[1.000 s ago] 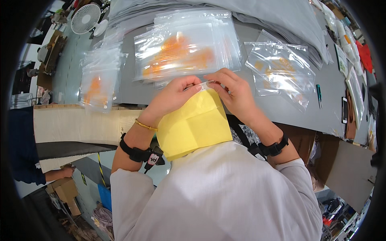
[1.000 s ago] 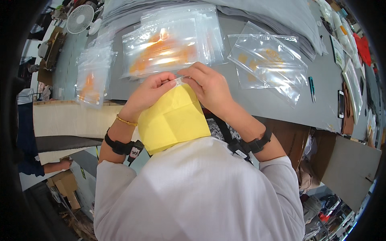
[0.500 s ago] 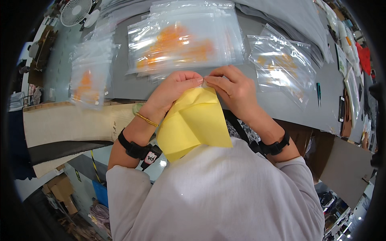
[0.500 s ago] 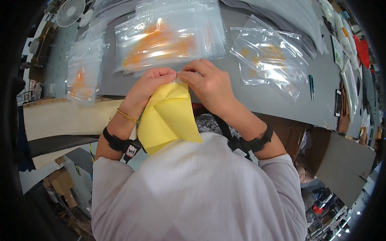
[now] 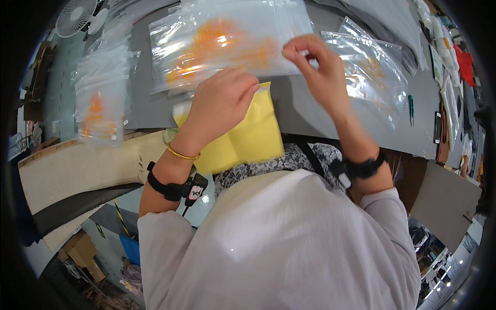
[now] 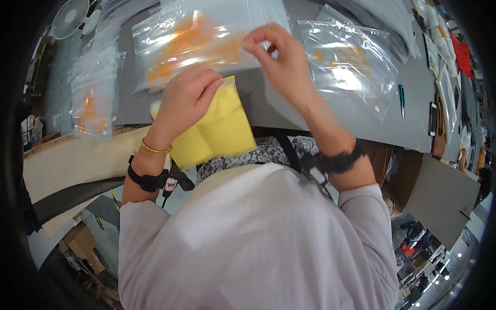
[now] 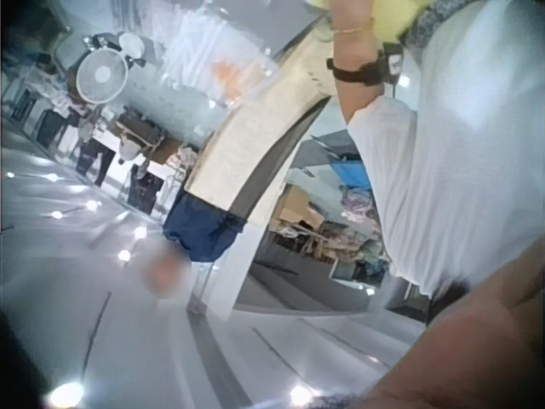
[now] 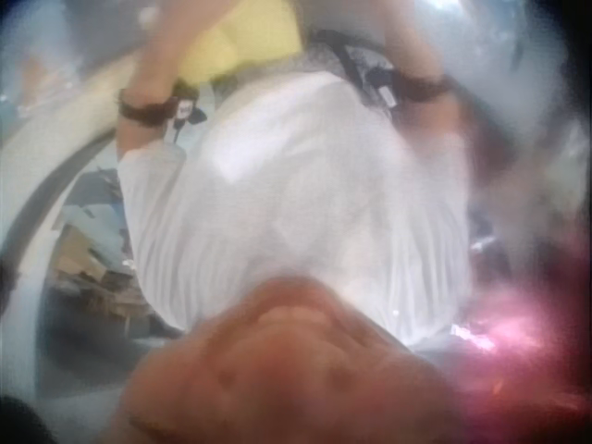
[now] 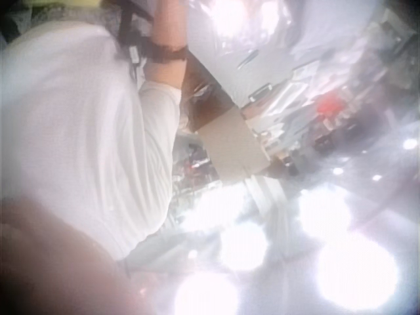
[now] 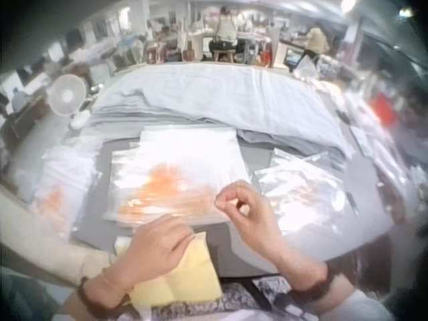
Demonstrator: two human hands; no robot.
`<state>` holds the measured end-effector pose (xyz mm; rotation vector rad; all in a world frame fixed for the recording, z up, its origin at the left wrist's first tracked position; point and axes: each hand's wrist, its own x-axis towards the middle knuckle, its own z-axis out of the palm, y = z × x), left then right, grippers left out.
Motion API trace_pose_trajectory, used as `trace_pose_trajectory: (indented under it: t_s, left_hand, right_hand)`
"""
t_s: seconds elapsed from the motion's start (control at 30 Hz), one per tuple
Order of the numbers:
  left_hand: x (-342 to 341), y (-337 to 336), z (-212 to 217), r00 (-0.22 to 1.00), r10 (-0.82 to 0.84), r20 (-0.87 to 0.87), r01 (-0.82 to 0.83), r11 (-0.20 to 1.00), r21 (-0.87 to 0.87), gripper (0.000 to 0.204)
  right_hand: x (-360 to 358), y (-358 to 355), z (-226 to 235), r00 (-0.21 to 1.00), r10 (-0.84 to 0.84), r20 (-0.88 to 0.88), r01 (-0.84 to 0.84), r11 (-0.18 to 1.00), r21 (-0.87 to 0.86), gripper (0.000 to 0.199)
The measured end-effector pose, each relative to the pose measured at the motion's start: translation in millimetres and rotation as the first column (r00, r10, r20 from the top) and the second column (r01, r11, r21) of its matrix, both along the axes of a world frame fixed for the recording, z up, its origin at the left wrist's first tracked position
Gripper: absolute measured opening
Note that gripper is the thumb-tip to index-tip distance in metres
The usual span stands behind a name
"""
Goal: The person repeatedly peels small white labels from a yellow sheet and sticks them onto clear plastic bags containing orange items on a gray table. The person handles the bags one at a time, placing each labeled bag into a growing stack.
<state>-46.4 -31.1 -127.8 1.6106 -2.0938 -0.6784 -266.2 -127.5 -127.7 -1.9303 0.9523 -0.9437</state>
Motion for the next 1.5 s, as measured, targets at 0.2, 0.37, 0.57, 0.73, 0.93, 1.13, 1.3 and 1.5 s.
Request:
trace_pose_trajectory:
  t_s: [0.2, 0.37, 0.57, 0.73, 0.93, 1.13, 1.3, 1.5]
  left_hand:
    - [-20, -8, -27, 0.956, -0.179, 0.231, 0.230, 0.948, -0.219, 0.010]
    - [-22, 4, -41, 0.965, -0.105, 0.239, 0.181, 0.927, -0.327, 0.011]
    - [-22, 2, -39, 0.972, -0.102, 0.210, 0.164, 0.938, -0.304, 0.011]
    - [-22, 3, -40, 0.974, -0.095, 0.206, 0.156, 0.940, -0.304, 0.012]
    - [-21, 3, -41, 0.981, -0.108, 0.158, 0.154, 0.937, -0.314, 0.013]
    - [-24, 4, -43, 0.988, -0.097, 0.124, 0.134, 0.930, -0.342, 0.011]
    - [-21, 5, -34, 0.992, -0.104, 0.066, 0.119, 0.946, -0.300, 0.009]
    - [-4, 21, 4, 0.992, -0.039, 0.124, 0.059, 0.985, -0.163, 0.011]
  right_hand:
    - [23, -59, -49, 0.929, 0.270, -0.251, -0.228, 0.956, 0.183, 0.012]
    - [22, -53, -67, 0.900, 0.235, -0.366, -0.253, 0.967, -0.001, 0.012]
    - [25, -43, -59, 0.920, 0.188, -0.343, -0.207, 0.978, -0.021, 0.009]
    - [22, -30, -65, 0.939, 0.115, -0.323, -0.167, 0.976, -0.138, 0.009]
    - [25, -16, -63, 0.944, -0.094, -0.315, -0.029, 0.931, -0.363, 0.026]
    - [56, -92, -49, 0.910, -0.205, -0.362, 0.006, 0.877, -0.481, 0.030]
    - [102, -144, -58, 0.848, -0.186, -0.497, -0.076, 0.884, -0.460, 0.024]
    - [97, -129, -47, 0.920, -0.116, -0.375, -0.156, 0.768, -0.622, 0.017]
